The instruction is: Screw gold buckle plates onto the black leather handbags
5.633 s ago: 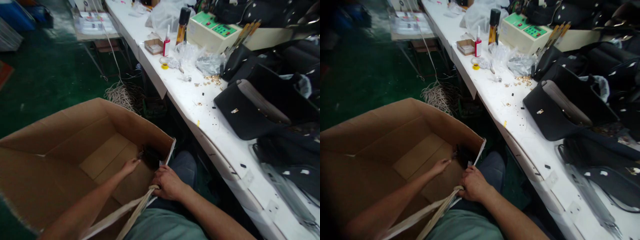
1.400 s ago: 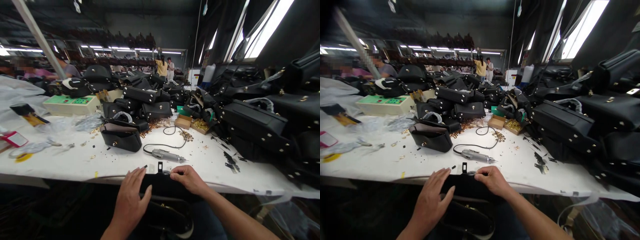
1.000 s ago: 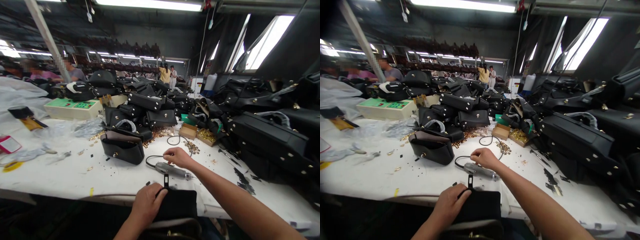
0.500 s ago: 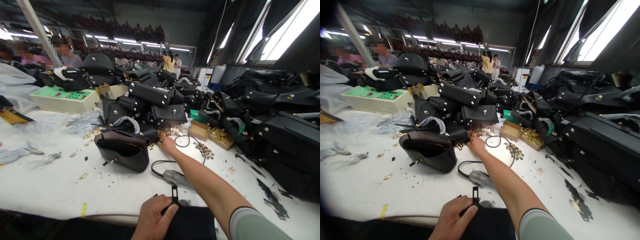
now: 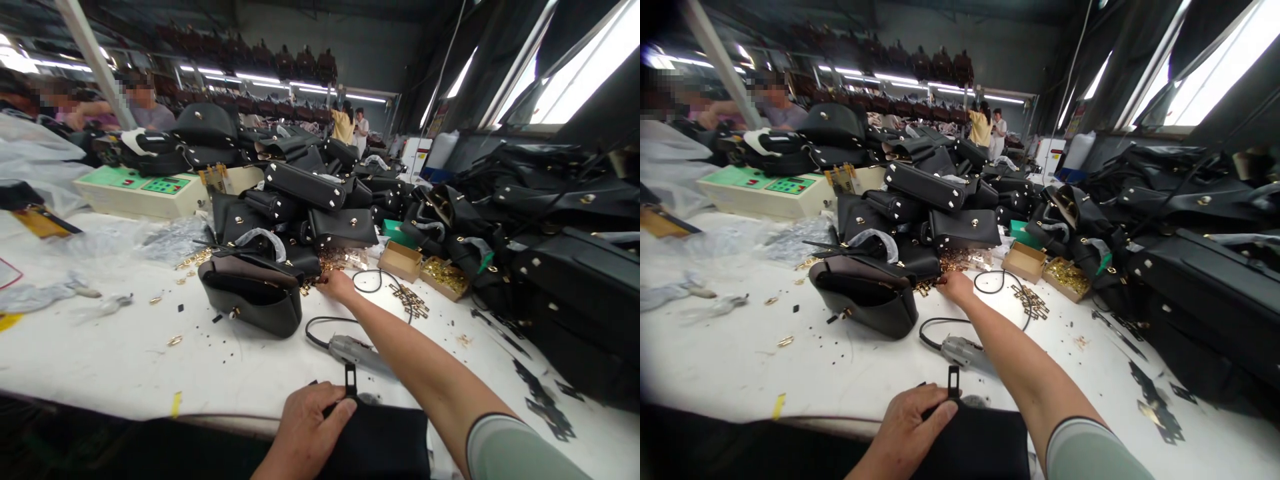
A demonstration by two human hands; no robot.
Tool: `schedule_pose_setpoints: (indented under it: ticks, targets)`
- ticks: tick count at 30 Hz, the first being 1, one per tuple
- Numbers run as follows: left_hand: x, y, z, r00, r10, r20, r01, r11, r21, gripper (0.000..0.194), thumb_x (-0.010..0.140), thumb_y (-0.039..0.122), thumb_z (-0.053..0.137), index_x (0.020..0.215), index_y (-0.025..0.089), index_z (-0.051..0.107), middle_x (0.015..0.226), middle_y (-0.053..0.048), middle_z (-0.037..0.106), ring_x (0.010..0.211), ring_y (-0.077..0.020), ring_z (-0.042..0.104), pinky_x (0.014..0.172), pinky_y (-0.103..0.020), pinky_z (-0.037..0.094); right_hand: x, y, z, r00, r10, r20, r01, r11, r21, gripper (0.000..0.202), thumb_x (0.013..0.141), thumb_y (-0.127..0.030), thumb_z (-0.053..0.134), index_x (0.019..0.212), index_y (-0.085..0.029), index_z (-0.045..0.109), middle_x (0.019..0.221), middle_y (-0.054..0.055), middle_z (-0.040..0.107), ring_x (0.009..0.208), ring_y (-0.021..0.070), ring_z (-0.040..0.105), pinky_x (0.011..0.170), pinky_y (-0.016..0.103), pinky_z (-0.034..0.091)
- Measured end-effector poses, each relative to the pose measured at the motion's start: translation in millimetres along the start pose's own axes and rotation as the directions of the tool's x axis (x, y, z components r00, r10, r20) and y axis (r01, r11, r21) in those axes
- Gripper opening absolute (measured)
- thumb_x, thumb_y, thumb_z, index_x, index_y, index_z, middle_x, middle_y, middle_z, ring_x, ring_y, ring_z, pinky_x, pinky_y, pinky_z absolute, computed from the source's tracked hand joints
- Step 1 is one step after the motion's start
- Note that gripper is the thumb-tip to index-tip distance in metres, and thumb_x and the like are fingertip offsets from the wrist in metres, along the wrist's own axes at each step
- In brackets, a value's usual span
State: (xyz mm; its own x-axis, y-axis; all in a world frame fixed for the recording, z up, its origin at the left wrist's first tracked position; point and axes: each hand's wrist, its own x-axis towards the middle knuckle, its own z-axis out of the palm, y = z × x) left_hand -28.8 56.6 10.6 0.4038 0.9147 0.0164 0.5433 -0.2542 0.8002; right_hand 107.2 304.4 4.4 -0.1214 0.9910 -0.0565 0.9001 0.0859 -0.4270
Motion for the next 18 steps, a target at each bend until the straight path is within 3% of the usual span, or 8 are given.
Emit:
schedule_pose_setpoints:
  ticks: [4,8,10,13,15,18]
  targets:
    - [-0.2,5.2,-12.1,0.999,-0.028,0.027,0.028,1.000,-0.002,0.037,0.097,0.041,0.047,0.066,0.020,0.049,0.068,0.002,0.056,0.069,-0.0137,0.054,0.066,-0.026,0.033,-19.4,-4.8,-2.8,0.997,-0.062,-0.053,0.066,0.995,0.080,0.006,0.077,-0.023,0.073,0.082,-0.024,0.076,0.086,0.003,0.074,0.082,0.0204,0.067,0.069,0.026,0.046]
    - [-6.5,11.9,-30.1,0.995,-0.014,0.096,0.009,0.999,0.051,0.039,0.097,0.043,0.047,0.065,0.019,0.044,0.066,0.003,0.049,0.067,-0.0136,0.049,0.065,-0.027,0.029,-66.3,3.2,-17.5,0.958,-0.220,-0.182,0.252,0.951,0.180,0.007,0.082,-0.015,0.070,0.084,-0.021,0.072,0.093,0.003,0.071,0.089,0.0166,0.065,0.079,0.025,0.048]
    - [-11.4,15.9,-36.0,0.986,0.000,0.164,-0.008,0.999,0.047,0.043,0.097,0.045,0.047,0.064,0.019,0.037,0.063,0.004,0.042,0.066,-0.0129,0.045,0.064,-0.028,0.027,-99.9,10.2,-28.7,0.873,-0.333,-0.357,0.436,0.860,0.264,0.008,0.086,-0.014,0.067,0.085,-0.021,0.070,0.093,0.003,0.068,0.089,0.0157,0.064,0.081,0.026,0.049]
    - [-16.3,23.7,-37.0,0.970,-0.011,0.244,0.016,1.000,-0.019,0.047,0.097,0.051,0.045,0.063,0.019,0.033,0.064,0.004,0.035,0.065,-0.0126,0.040,0.063,-0.027,0.027,-155.0,18.5,-47.6,0.686,-0.416,-0.598,0.670,0.682,0.294,0.009,0.090,-0.016,0.065,0.085,-0.022,0.069,0.094,0.005,0.066,0.089,0.0160,0.064,0.081,0.028,0.051]
    - [-16.6,29.8,-33.3,0.960,-0.022,0.279,0.047,0.995,-0.084,0.049,0.096,0.055,0.044,0.064,0.020,0.035,0.065,0.004,0.035,0.065,-0.0128,0.039,0.064,-0.027,0.029,-188.9,20.9,-59.1,0.641,-0.421,-0.642,0.705,0.653,0.276,0.009,0.091,-0.017,0.064,0.088,-0.023,0.070,0.097,0.005,0.067,0.090,0.0157,0.065,0.081,0.028,0.052]
    - [-15.1,38.4,-24.9,0.947,-0.013,0.322,0.065,0.987,-0.149,0.051,0.094,0.060,0.045,0.064,0.019,0.041,0.066,0.004,0.036,0.066,-0.0130,0.038,0.065,-0.026,0.032,-229.5,22.5,-71.6,0.633,-0.386,-0.671,0.700,0.656,0.284,0.010,0.092,-0.016,0.064,0.090,-0.024,0.070,0.098,0.005,0.067,0.090,0.0154,0.066,0.080,0.028,0.053]
